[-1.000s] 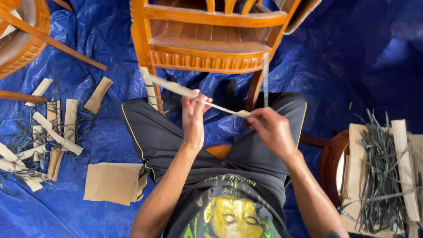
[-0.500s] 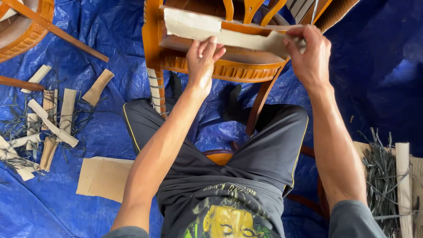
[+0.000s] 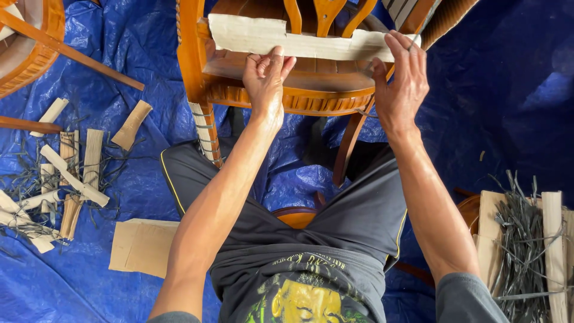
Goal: Wrapping wooden chairs with protective materials and plastic ties for transport or storage.
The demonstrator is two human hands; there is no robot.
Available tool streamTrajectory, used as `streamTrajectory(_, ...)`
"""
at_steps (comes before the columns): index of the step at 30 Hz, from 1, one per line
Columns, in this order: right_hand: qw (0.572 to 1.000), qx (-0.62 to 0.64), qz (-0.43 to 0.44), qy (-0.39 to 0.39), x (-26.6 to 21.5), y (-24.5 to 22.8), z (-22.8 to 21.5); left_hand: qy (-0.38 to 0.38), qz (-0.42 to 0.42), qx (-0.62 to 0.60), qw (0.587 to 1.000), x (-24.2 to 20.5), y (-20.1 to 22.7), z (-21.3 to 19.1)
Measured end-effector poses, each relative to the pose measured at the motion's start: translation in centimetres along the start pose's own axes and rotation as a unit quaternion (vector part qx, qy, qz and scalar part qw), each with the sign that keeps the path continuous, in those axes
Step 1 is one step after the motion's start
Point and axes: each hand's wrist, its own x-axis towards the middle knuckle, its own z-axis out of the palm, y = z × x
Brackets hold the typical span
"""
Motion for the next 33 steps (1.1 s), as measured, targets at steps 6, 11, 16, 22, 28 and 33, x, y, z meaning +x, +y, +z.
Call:
streamTrajectory(6, 0.999, 0.011, 0.016, -0.035, 0.0, 0.3, 1.7, 0.008, -0.003, 0.057, 0.998, 0.1, 1.6, -0.1)
streamTrajectory(11, 0.997, 0.040, 0.049, -0.045, 0.1, 0.2, 1.6, 0.034, -0.004, 0.052, 0.998, 0.2, 3.2, -0.1)
streamTrajectory(16, 0.998, 0.044, 0.034, -0.035, 0.2, 0.6, 1.8, 0.085, 0.140, 0.238, 0.957, -0.6, 3.8, -1.3)
streamTrajectory(22, 0.998, 0.054, 0.038, -0.022, -0.1, 0.6, 2.2, -0.088, 0.436, 0.583, 0.680, -0.5, 7.5, 1.4)
streamTrajectory(28, 0.997, 0.064, 0.051, -0.019, -0.2, 1.0, 1.7, -0.190, 0.444, 0.675, 0.558, 2.8, 7.4, 0.7)
streamTrajectory(33, 0.980, 0.095, 0.165, -0.052, -0.7, 1.7, 0.9, -0.212, 0.437, 0.664, 0.569, 2.9, 8.2, 0.2)
